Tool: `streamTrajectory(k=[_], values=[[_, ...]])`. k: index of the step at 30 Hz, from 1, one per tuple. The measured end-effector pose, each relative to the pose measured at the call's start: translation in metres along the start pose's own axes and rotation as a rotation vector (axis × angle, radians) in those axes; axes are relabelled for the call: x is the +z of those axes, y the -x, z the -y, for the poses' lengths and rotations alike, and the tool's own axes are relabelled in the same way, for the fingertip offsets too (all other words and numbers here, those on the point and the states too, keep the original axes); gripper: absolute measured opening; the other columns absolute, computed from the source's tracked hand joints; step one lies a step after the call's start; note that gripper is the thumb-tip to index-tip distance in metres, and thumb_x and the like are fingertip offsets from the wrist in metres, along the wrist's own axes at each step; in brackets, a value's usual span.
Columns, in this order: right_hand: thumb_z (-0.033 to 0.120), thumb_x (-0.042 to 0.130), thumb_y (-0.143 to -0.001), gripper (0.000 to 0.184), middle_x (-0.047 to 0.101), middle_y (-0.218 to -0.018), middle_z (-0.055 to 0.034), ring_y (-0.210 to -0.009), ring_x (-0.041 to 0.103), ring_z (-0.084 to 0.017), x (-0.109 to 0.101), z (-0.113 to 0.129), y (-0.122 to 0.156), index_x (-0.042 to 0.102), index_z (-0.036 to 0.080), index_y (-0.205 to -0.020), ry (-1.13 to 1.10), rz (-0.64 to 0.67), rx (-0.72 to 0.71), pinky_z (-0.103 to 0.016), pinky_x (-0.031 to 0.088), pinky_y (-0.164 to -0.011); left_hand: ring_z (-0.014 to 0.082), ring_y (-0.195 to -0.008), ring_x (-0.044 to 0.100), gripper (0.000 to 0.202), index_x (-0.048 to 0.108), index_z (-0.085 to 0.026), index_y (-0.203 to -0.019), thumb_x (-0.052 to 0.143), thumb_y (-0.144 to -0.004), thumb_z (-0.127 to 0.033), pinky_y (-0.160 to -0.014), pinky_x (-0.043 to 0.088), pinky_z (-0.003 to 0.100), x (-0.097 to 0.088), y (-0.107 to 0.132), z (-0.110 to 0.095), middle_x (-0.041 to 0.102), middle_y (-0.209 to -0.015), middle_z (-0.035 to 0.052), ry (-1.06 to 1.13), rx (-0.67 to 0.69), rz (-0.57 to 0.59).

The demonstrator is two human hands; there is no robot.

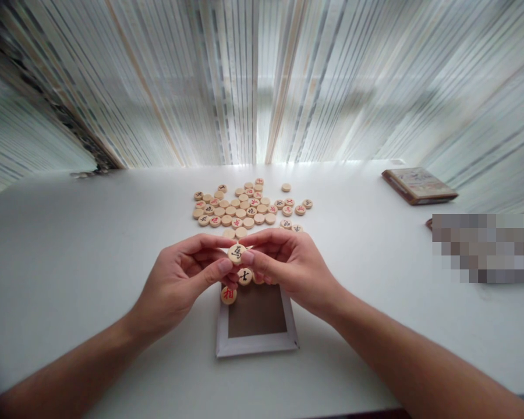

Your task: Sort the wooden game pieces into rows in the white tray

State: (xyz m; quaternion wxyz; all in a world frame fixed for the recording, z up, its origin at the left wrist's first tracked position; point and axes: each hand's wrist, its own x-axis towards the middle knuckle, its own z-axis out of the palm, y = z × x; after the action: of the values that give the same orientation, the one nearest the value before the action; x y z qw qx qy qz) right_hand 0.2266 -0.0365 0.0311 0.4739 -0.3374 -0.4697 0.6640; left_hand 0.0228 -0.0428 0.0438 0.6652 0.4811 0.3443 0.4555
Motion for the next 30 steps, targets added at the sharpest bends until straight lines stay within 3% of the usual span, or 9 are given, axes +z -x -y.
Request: streamTrajectory(k=[7, 15, 23, 26, 30], values=[[0.016, 0.102, -0.067, 0.034, 0.082, -0.078, -0.0032, -0.068, 0.077, -0.013, 0.0052, 0.0016, 0.0002, 0.085, 0.02, -0.096, -0.019, -0.002, 0.006, -0.017, 0.063, -0.064, 0.0166, -0.067, 0.078, 0.034, 0.081, -0.01, -0.102, 0.098, -0.073, -0.015, -0.066, 0.068, 0.024, -0.0016, 0.0015, 0.0035, 0.084, -0.085, 0.0069, 0.001, -0.016, -0.054], [0.017, 0.106, -0.058, 0.039, 0.081, -0.076, -0.0037, -0.069, 0.078, -0.015, 0.0074, 0.0025, 0.0012, 0.085, 0.018, -0.091, 0.012, -0.051, 0.013, -0.022, 0.066, -0.067, 0.0152, -0.076, 0.082, 0.028, 0.087, -0.015, -0.098, 0.096, -0.072, -0.007, -0.073, 0.068, 0.017, 0.0016, 0.0031, 0.0046, 0.086, -0.087, 0.0042, -0.085, 0.093, -0.092], [0.021, 0.104, -0.063, 0.026, 0.077, -0.066, -0.0025, -0.055, 0.067, -0.009, 0.0077, 0.0044, 0.0017, 0.085, 0.016, -0.081, 0.059, -0.051, 0.027, -0.015, 0.055, -0.052, 0.0155, -0.083, 0.083, 0.021, 0.086, -0.019, -0.102, 0.085, -0.085, -0.006, -0.08, 0.069, 0.02, 0.0048, 0.0074, 0.0088, 0.085, -0.096, 0.0026, -0.285, 0.308, -0.028], [0.024, 0.101, -0.07, 0.022, 0.078, -0.067, -0.0027, -0.057, 0.068, -0.01, 0.0068, 0.0035, 0.002, 0.086, 0.017, -0.083, 0.037, -0.034, 0.027, -0.016, 0.056, -0.055, 0.0174, -0.085, 0.084, 0.025, 0.086, -0.02, -0.103, 0.087, -0.083, -0.004, -0.081, 0.07, 0.022, 0.0044, 0.0072, 0.0074, 0.086, -0.099, 0.0032, -0.244, 0.282, -0.001], [0.033, 0.093, -0.084, 0.017, 0.079, -0.071, -0.0038, -0.063, 0.07, -0.01, 0.005, 0.0036, 0.0026, 0.088, 0.018, -0.09, -0.005, -0.007, 0.059, -0.017, 0.059, -0.061, 0.0189, -0.084, 0.084, 0.025, 0.086, -0.017, -0.1, 0.093, -0.077, -0.007, -0.078, 0.07, 0.021, 0.0037, 0.0059, 0.0053, 0.086, -0.095, 0.0047, -0.165, 0.189, -0.062]])
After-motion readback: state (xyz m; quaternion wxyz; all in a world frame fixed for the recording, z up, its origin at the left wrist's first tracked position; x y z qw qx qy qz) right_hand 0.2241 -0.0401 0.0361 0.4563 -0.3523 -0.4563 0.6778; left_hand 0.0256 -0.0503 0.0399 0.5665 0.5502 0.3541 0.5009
